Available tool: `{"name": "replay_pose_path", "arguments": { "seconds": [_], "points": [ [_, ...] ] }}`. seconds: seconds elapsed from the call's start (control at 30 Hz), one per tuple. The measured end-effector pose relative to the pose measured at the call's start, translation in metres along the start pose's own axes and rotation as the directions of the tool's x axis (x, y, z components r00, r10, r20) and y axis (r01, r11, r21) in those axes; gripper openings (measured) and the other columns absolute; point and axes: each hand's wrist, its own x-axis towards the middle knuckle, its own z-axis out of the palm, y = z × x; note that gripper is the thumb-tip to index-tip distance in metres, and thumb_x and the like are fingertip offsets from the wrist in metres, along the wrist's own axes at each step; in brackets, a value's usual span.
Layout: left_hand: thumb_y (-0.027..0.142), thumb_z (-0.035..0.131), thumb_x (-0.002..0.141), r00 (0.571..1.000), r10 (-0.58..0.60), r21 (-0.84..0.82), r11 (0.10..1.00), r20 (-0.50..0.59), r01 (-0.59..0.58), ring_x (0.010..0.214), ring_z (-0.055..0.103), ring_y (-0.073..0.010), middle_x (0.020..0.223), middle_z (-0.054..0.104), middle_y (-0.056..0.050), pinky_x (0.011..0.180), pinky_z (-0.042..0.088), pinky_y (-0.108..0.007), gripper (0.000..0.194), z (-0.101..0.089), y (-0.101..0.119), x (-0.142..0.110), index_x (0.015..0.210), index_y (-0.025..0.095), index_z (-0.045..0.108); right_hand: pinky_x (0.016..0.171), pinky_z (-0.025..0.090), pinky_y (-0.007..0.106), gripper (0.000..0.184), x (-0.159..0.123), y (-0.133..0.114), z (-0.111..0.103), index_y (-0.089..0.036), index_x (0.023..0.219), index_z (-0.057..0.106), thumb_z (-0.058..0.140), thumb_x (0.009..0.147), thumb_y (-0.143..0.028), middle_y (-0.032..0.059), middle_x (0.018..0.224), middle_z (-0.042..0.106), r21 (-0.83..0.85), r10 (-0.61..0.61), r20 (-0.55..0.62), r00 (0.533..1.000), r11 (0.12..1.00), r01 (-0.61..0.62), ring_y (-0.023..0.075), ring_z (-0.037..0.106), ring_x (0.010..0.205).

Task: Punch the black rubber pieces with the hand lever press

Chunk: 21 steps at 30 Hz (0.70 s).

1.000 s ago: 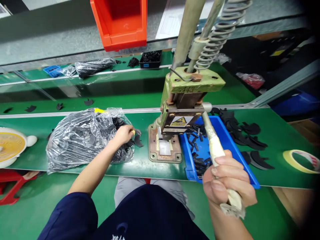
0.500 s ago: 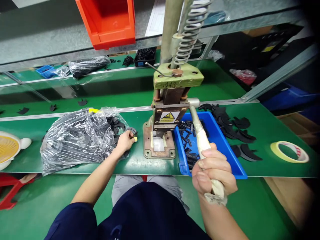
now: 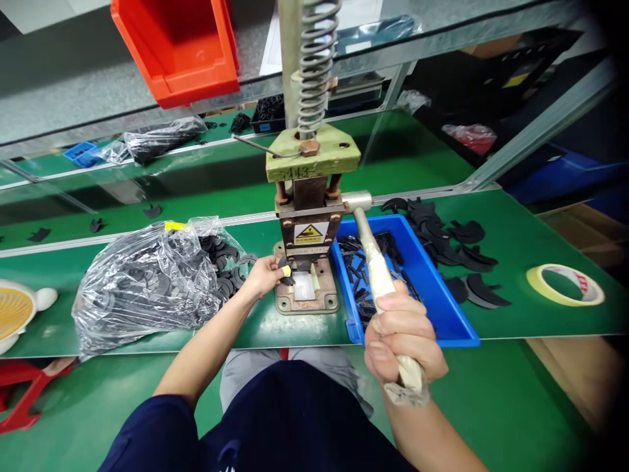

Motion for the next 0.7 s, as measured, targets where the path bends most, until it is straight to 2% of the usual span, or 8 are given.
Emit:
{"name": "replay_pose_path", "arguments": {
  "seconds": [0.2, 0.37, 0.53, 0.7],
  "points": [
    [0.020, 0.084, 0.058, 1.000, -0.029, 0.033, 0.999, 0.000, 0.029, 0.037, 0.038, -0.0018, 0.046, 0.047, 0.008, 0.037, 0.029, -0.015, 0.038, 0.002, -0.002, 0.005, 0.059, 0.015, 0.046, 0.086, 0.053, 0.060, 0.010, -0.001, 0.000, -0.001, -0.030, 0.072, 0.050, 0.060, 0.073, -0.027, -0.0028, 0.064, 0.055, -0.026, 0.015, -0.005, 1.000, 1.000, -0.015, 0.0227, 0.059, 0.072],
    [0.007, 0.072, 0.064, 0.986, -0.149, 0.050, 0.987, -0.068, 0.153, 0.033, 0.046, -0.0058, 0.041, 0.045, 0.008, 0.035, 0.028, -0.015, 0.029, 0.006, 0.004, 0.003, 0.058, 0.016, 0.046, 0.082, 0.053, 0.059, 0.011, -0.001, 0.000, 0.002, -0.030, 0.069, 0.047, 0.058, 0.073, -0.029, -0.0030, 0.061, 0.051, -0.033, 0.011, -0.039, 0.999, 0.999, -0.012, 0.0222, 0.056, 0.068],
    [0.003, 0.066, 0.069, 0.948, -0.310, 0.028, 0.949, -0.074, 0.313, 0.036, 0.057, -0.0114, 0.039, 0.048, 0.004, 0.033, 0.020, -0.014, 0.025, 0.007, 0.008, 0.005, 0.059, 0.016, 0.047, 0.080, 0.053, 0.056, 0.014, 0.000, -0.001, 0.009, -0.028, 0.069, 0.045, 0.056, 0.076, -0.030, -0.0026, 0.060, 0.046, -0.027, 0.011, -0.088, 0.996, 1.000, -0.013, 0.0211, 0.055, 0.068],
    [0.010, 0.073, 0.072, 0.900, -0.431, 0.026, 0.901, -0.061, 0.433, 0.039, 0.060, -0.0129, 0.043, 0.054, 0.001, 0.034, 0.023, -0.014, 0.023, 0.005, 0.011, 0.009, 0.062, 0.015, 0.052, 0.078, 0.054, 0.056, 0.014, -0.001, 0.003, 0.010, -0.028, 0.068, 0.043, 0.055, 0.075, -0.029, -0.0028, 0.060, 0.046, 0.008, -0.012, -0.099, 0.995, 1.000, 0.012, 0.0206, 0.055, 0.067]
  ]
}}
